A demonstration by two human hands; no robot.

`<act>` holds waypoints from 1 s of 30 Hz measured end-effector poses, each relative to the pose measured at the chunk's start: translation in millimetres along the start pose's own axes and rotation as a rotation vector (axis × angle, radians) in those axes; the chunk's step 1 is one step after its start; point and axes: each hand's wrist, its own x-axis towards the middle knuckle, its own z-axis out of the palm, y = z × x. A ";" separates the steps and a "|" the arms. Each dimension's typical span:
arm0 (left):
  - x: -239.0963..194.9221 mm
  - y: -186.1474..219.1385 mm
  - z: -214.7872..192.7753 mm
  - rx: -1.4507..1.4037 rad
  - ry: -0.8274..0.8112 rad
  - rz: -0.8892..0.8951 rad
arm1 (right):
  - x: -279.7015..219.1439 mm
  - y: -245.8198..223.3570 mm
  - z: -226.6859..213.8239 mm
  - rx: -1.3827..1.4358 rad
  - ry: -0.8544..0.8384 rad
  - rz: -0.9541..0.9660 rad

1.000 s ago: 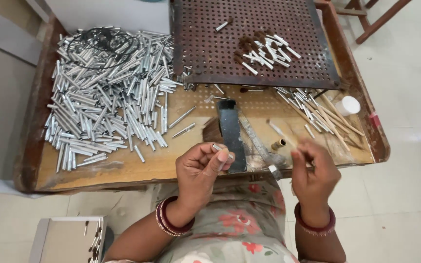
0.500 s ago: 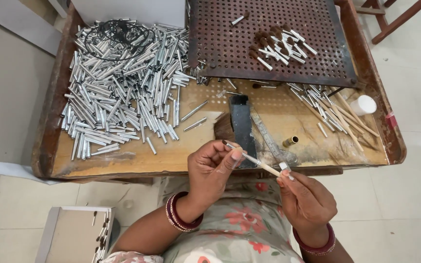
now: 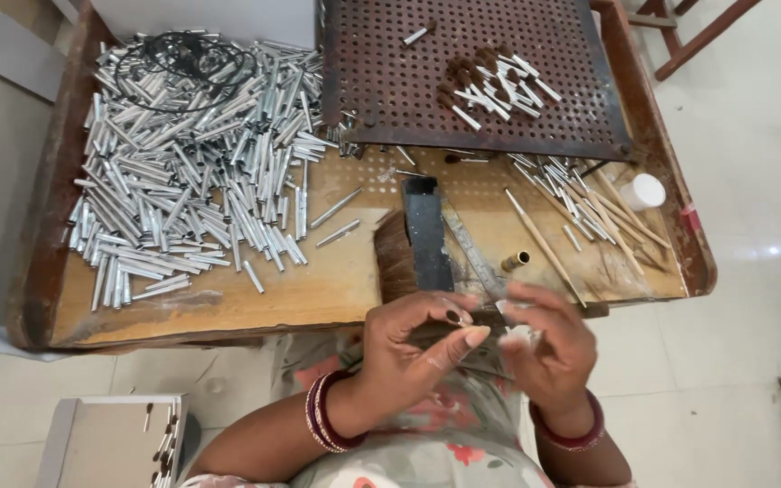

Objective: Assembling small metal tubes onto wooden sticks at a workbench.

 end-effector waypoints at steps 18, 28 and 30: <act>-6.0 12.6 0.4 0.040 -0.128 -0.048 | -13.6 -6.6 13.7 0.344 -0.096 -0.163; -12.1 8.9 5.6 -0.146 -0.122 -0.199 | -23.8 -3.4 13.1 0.307 -0.048 -0.178; -11.1 6.7 6.1 -0.225 -0.120 -0.247 | -27.8 -1.1 14.3 0.315 -0.037 -0.175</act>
